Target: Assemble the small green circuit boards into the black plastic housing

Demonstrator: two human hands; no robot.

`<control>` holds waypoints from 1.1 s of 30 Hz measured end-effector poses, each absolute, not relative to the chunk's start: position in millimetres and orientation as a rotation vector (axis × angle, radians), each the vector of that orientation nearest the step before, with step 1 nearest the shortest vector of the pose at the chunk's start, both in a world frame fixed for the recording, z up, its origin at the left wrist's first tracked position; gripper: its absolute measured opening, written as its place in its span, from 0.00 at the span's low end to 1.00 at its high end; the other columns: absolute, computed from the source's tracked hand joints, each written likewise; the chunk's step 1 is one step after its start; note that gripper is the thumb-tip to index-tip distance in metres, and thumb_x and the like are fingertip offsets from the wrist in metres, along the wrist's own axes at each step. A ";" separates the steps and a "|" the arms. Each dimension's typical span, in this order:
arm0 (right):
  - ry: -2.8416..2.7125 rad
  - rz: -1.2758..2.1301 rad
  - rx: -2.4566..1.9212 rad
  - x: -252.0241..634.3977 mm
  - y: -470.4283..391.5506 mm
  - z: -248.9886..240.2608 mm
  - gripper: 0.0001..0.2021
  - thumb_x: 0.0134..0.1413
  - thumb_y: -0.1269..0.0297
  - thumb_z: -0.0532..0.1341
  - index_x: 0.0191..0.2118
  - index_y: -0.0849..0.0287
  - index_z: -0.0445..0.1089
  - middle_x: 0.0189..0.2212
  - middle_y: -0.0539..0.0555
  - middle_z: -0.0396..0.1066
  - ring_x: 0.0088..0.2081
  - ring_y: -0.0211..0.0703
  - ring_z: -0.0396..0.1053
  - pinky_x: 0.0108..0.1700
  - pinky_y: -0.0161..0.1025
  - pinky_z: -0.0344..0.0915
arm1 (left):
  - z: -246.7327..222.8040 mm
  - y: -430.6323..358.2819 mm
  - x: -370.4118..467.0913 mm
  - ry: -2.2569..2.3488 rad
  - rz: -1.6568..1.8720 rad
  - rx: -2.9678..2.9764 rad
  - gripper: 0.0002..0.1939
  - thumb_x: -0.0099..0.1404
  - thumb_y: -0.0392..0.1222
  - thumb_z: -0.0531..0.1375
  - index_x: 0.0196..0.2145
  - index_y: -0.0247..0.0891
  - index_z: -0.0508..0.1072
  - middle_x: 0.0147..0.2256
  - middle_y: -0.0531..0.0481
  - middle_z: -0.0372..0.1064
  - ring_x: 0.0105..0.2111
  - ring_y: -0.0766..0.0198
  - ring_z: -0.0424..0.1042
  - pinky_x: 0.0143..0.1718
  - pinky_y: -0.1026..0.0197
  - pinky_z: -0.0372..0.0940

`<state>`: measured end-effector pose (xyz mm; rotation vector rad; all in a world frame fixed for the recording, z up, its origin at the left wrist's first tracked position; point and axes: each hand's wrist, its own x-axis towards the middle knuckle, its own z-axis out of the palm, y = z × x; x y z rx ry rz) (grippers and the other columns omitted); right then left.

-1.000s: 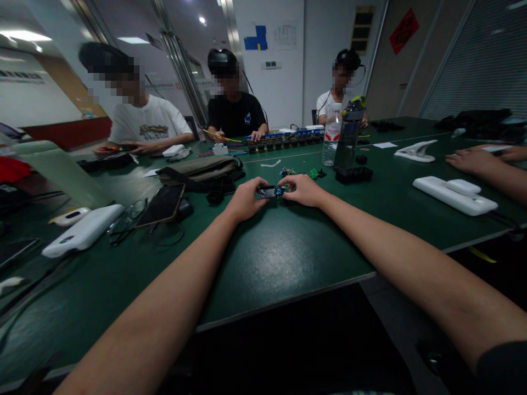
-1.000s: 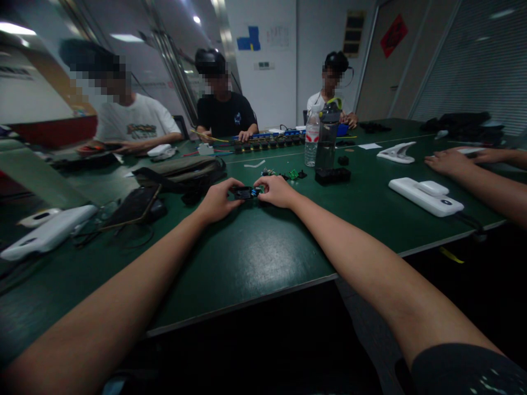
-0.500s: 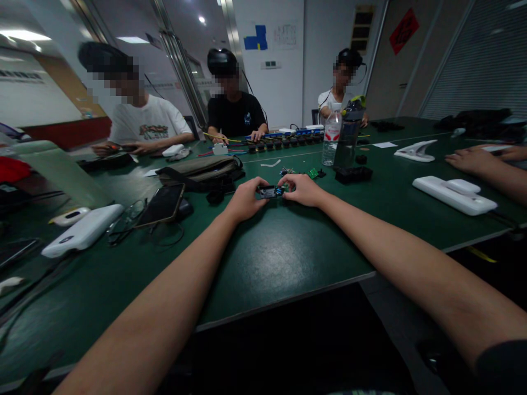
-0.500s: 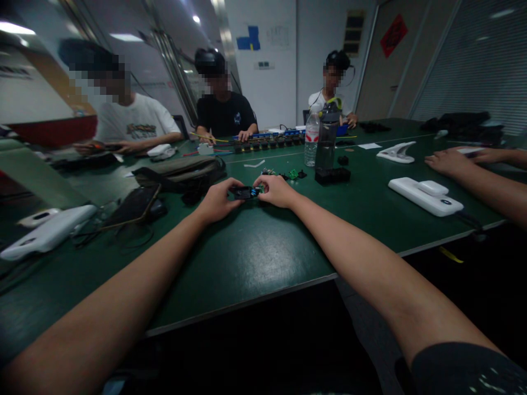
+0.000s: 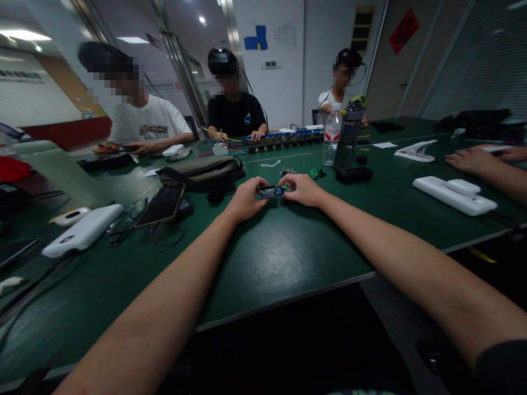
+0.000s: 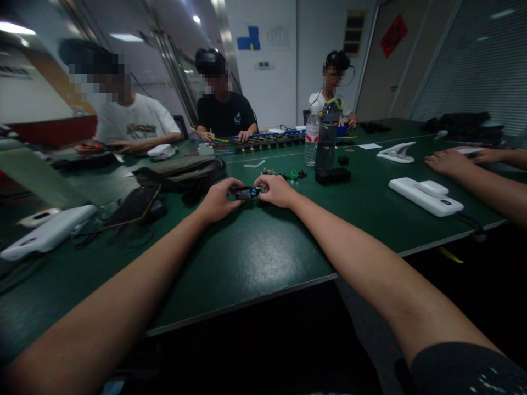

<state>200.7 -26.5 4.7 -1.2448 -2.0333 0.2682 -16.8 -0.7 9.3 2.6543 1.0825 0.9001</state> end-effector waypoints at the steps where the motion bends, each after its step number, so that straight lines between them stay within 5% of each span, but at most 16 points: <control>1: -2.034 0.262 -1.249 200.6 -26.4 4.9 0.14 0.44 0.74 0.66 0.40 0.61 0.77 0.24 0.46 0.69 0.29 0.36 0.65 0.36 0.33 0.58 | 9.3 -0.6 -16.9 1.084 0.898 2.655 0.15 0.55 0.40 0.62 0.41 0.39 0.71 0.41 0.47 0.74 0.39 0.58 0.72 0.45 0.55 0.68; 33: -1.935 0.311 -1.606 210.7 -16.6 3.0 0.09 0.49 0.64 0.68 0.38 0.60 0.80 0.30 0.52 0.76 0.32 0.39 0.69 0.36 0.35 0.60 | 9.5 -0.5 -16.3 1.081 0.868 2.657 0.15 0.54 0.39 0.62 0.42 0.39 0.71 0.42 0.46 0.72 0.40 0.57 0.71 0.46 0.53 0.67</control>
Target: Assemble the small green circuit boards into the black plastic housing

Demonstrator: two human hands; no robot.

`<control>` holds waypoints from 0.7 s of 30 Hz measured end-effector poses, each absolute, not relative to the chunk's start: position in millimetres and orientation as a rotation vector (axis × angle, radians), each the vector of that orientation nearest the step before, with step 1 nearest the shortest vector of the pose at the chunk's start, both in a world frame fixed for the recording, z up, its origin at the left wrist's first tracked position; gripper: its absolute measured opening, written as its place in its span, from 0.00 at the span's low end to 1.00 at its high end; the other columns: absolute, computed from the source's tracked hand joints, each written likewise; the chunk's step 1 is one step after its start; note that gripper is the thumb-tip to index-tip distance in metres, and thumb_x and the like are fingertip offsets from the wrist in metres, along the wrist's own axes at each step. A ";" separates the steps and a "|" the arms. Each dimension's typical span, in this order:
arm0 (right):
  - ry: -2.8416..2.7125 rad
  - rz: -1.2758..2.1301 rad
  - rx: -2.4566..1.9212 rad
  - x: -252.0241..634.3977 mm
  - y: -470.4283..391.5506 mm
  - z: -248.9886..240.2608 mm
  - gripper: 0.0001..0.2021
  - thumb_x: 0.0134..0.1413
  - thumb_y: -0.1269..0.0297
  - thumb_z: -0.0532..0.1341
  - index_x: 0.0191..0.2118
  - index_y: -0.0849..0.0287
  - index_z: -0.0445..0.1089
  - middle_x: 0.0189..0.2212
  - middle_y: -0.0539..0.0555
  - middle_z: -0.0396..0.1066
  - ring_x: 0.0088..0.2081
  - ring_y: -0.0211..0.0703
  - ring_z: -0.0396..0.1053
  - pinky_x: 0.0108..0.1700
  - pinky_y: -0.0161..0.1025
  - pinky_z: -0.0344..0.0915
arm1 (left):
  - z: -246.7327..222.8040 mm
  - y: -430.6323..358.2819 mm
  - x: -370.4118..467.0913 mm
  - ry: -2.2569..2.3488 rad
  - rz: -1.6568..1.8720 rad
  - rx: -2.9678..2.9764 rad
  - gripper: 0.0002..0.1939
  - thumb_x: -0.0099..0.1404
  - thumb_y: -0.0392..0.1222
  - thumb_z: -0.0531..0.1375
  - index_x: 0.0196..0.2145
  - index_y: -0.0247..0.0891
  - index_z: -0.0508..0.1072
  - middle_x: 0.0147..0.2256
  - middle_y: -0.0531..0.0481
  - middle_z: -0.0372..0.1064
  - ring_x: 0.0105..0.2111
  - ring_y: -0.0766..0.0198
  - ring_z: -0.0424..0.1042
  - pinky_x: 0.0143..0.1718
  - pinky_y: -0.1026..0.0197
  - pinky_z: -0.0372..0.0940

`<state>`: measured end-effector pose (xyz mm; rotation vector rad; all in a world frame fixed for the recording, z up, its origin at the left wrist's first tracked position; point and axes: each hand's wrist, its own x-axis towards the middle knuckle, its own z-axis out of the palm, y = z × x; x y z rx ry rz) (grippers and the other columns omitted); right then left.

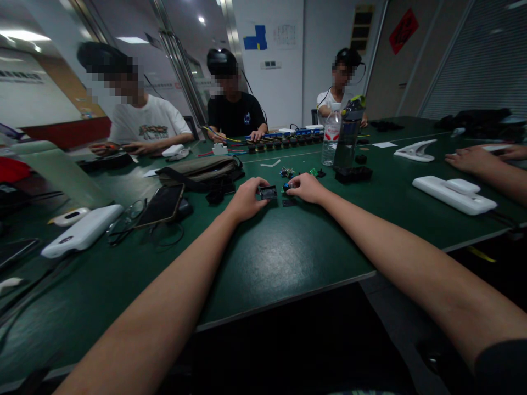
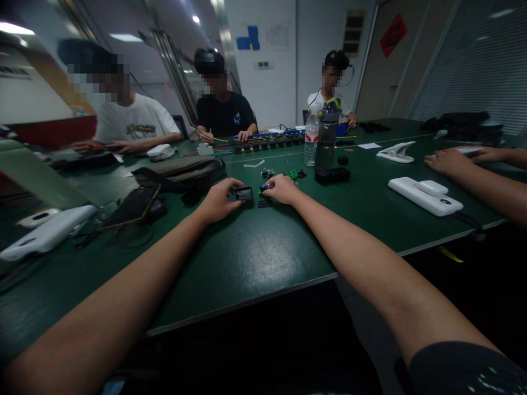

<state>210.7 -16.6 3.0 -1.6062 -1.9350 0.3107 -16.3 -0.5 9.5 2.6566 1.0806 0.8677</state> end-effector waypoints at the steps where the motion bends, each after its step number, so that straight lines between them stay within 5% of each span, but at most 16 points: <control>1: -1.935 0.313 -1.612 210.6 -16.4 2.7 0.09 0.49 0.64 0.68 0.38 0.60 0.80 0.30 0.52 0.76 0.32 0.39 0.70 0.36 0.35 0.60 | 9.3 -0.5 -16.3 1.081 0.869 2.655 0.15 0.54 0.39 0.62 0.42 0.39 0.71 0.41 0.46 0.72 0.40 0.57 0.71 0.46 0.53 0.67; 9: -1.963 0.273 -1.641 209.8 -15.7 1.6 0.09 0.51 0.64 0.67 0.39 0.59 0.80 0.31 0.52 0.76 0.33 0.41 0.71 0.36 0.35 0.61 | 9.1 -0.4 -16.2 1.080 0.866 2.659 0.15 0.55 0.40 0.62 0.42 0.39 0.71 0.42 0.46 0.73 0.41 0.56 0.72 0.47 0.53 0.67; 21: -1.913 0.343 -1.635 207.9 -24.9 9.0 0.24 0.51 0.70 0.68 0.56 0.66 0.72 0.38 0.56 0.75 0.38 0.42 0.70 0.44 0.37 0.64 | 14.3 -8.1 -14.1 1.113 0.803 2.675 0.14 0.57 0.35 0.62 0.43 0.36 0.70 0.43 0.46 0.71 0.42 0.56 0.70 0.48 0.53 0.66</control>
